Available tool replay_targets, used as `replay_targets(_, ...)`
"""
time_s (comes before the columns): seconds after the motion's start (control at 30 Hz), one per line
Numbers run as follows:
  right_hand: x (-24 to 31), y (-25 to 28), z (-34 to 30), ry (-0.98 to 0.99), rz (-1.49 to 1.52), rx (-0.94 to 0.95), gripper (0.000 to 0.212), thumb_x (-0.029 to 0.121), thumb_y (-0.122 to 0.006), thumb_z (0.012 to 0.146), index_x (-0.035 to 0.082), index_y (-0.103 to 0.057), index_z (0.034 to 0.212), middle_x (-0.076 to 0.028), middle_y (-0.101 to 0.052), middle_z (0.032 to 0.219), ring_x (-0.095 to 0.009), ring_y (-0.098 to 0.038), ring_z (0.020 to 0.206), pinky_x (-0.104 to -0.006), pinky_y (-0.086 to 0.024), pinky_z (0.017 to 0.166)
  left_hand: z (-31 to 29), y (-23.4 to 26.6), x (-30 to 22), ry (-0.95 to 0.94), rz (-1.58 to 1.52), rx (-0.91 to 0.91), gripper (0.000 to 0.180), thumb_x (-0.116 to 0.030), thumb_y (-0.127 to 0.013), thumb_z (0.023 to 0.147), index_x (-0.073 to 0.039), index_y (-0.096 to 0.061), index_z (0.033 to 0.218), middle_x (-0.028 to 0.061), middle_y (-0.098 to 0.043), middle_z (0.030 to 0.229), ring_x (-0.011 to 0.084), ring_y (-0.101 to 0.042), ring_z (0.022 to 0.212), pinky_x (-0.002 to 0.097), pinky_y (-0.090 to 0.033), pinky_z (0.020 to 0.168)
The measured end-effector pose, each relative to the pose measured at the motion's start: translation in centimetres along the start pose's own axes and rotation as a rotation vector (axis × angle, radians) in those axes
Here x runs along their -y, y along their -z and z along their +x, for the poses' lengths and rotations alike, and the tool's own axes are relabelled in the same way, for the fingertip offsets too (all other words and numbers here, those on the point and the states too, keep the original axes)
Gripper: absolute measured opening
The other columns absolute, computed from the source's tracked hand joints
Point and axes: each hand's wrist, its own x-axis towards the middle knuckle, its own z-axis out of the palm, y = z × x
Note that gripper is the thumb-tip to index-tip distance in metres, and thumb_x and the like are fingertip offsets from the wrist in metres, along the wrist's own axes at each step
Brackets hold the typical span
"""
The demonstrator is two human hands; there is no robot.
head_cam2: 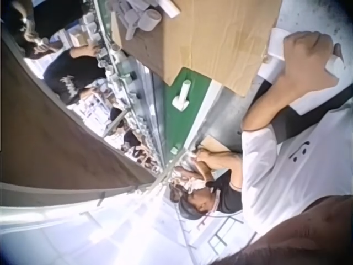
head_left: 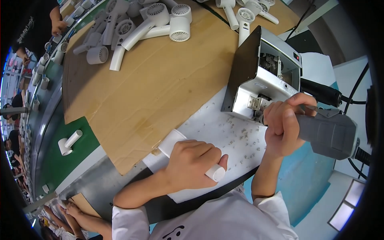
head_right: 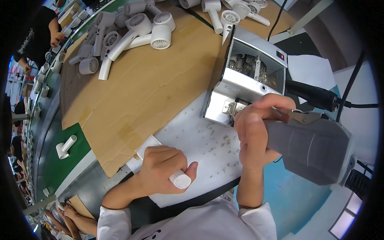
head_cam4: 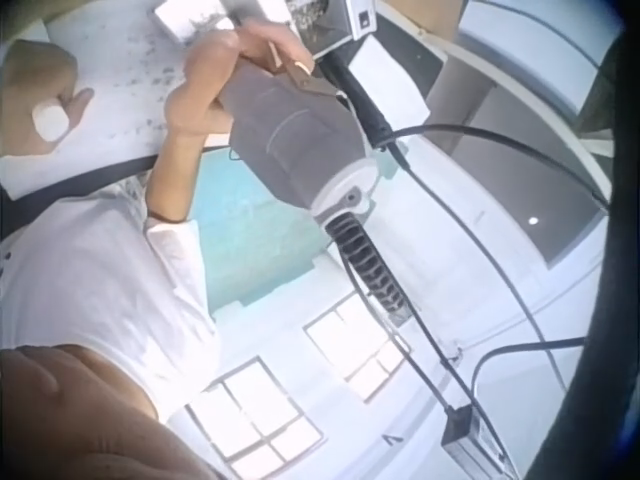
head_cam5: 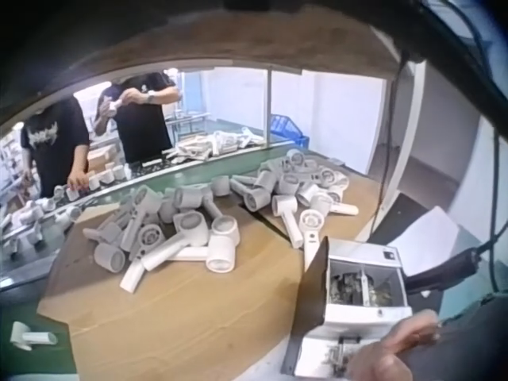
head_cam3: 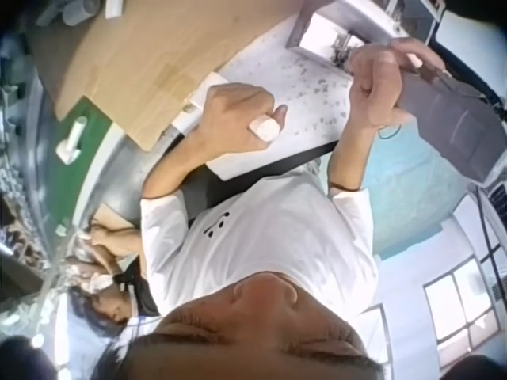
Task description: The person assembles handheld fans by fastening screws with an electric screwdriver.
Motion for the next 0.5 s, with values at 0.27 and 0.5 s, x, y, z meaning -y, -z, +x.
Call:
replay_targets(0.27, 1.4, -1.2, 0.2, -0.484, 0.007, -0.25, 0.026, 0.007, -0.05, 0.088, 0.001, -0.043, 0.113, 0.005, -0.033, 0.048, -0.006, -0.028, 0.036, -0.0265, -0.027, 0.038, 0.1, 0.2, -0.3, 0.082, 0.06, -0.036, 0.027, 0.0, -0.069, 0.064, -0.007, -0.044, 0.057, 0.0063, -0.045, 0.049, 0.0238, -0.042, 0.037, 0.0318, -0.033, 0.037)
replay_targets(0.5, 6.3, -2.3, -3.6, 0.033, 0.586, -0.073, 0.019, 0.01, -0.056, 0.088, 0.008, -0.041, 0.1, 0.005, -0.045, 0.044, -0.004, -0.037, 0.032, -0.019, -0.038, 0.037, -0.3, -0.1, -0.4, 0.103, 0.058, -0.028, 0.023, -0.001, -0.069, 0.063, -0.009, -0.048, 0.057, 0.0045, -0.05, 0.05, 0.0231, -0.047, 0.039, 0.0307, -0.037, 0.039)
